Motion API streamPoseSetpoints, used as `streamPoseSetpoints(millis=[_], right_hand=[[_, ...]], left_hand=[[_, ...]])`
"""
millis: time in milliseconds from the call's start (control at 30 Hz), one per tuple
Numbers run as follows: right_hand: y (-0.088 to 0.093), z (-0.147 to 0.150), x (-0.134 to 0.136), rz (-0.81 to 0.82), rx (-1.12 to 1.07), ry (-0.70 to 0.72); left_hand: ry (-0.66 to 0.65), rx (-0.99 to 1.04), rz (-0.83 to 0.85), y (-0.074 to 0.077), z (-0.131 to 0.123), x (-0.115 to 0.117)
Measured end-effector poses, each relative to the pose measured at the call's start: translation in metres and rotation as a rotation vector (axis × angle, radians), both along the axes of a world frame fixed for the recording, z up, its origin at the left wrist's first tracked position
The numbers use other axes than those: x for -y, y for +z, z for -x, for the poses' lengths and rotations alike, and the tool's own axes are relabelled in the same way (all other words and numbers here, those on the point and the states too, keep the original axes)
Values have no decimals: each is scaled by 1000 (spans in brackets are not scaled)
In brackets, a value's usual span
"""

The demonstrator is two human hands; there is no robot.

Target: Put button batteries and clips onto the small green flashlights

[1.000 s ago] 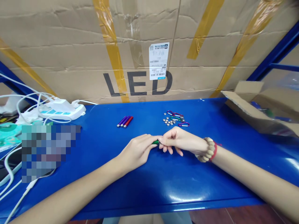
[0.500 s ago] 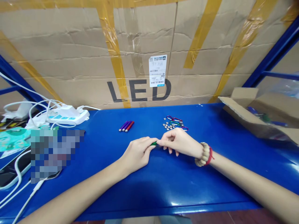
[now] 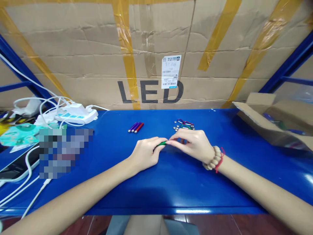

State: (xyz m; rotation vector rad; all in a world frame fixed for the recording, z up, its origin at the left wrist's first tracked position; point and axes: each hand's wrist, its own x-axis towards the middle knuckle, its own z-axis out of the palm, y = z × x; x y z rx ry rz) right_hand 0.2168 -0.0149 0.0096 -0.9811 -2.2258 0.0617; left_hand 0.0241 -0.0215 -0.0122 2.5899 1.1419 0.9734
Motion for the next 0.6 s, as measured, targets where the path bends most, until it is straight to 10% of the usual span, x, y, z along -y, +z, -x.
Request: streamPoseSetpoints(millis=[600], right_hand=[[-4, -6, -1, -80, 101, 53]], left_hand=[[-19, -13, 46, 0, 1, 1]])
